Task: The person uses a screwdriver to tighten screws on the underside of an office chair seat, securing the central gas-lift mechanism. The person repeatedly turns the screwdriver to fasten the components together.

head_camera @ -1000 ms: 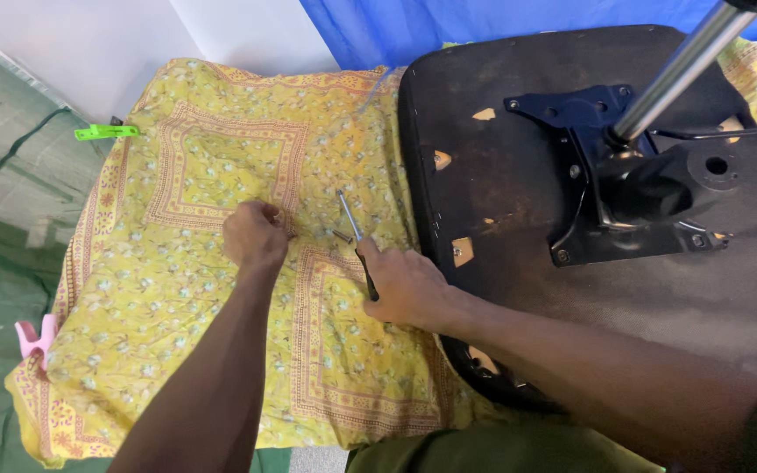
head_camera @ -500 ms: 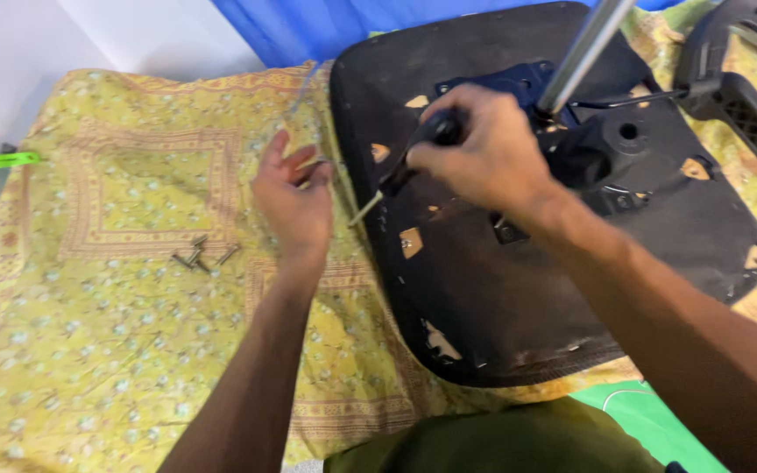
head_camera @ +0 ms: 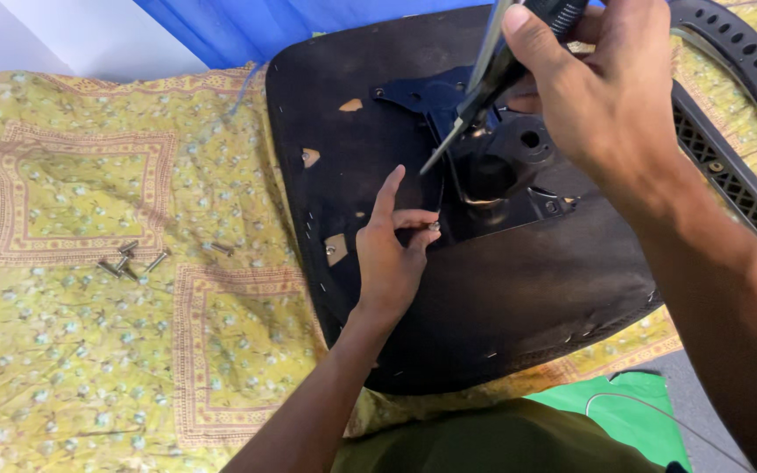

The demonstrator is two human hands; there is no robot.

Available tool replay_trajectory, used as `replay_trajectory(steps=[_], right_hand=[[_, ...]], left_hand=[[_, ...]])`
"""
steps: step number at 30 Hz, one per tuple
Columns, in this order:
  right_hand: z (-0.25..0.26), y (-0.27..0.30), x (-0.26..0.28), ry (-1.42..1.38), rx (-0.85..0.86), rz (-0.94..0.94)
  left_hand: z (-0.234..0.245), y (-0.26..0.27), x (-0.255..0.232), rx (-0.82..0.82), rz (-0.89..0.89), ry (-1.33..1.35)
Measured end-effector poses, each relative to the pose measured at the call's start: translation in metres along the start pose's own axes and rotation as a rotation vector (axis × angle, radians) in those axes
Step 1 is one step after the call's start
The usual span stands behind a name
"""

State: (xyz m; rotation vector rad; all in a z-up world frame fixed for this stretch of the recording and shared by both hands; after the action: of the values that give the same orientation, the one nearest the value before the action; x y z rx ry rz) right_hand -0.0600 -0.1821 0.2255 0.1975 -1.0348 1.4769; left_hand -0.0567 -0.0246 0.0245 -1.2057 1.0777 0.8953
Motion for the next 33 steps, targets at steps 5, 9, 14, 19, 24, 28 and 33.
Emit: replay_trajectory(steps=[5, 9, 14, 19, 24, 28, 33], right_hand=[[0.005, 0.005, -0.011, -0.09, 0.079, 0.089], [0.008, 0.008, -0.016, -0.1, 0.104, 0.17], [0.012, 0.011, -0.02, -0.113, 0.139, 0.184], [0.013, 0.013, -0.018, -0.134, 0.162, 0.183], [0.014, 0.017, -0.022, -0.062, 0.193, 0.095], [0.009, 0.024, -0.024, -0.036, 0.221, 0.157], [0.005, 0.031, -0.026, 0.067, 0.248, 0.24]], left_hand=[[-0.013, 0.008, 0.003, 0.011, -0.103, -0.112], [-0.015, 0.011, 0.007, -0.008, -0.112, -0.168], [-0.02, 0.016, 0.002, 0.051, -0.174, -0.291], [-0.021, 0.014, 0.005, 0.077, -0.058, -0.322], [-0.02, 0.01, 0.005, 0.071, -0.033, -0.352], [-0.019, 0.01, 0.006, 0.077, 0.006, -0.389], [-0.018, 0.011, 0.007, 0.015, 0.035, -0.382]])
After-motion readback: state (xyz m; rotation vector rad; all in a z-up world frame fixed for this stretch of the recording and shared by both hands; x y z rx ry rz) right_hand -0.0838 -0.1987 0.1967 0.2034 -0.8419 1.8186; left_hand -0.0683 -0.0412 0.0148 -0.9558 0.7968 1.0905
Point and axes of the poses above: each hand's wrist, its own y-axis away from the middle knuckle, its own z-axis out of the back of the hand, x = y × z, the point moved 5 cm from there along -y, towards the middle knuckle, and after that the axes turned 10 degrees about y, right-handed, at the moved point
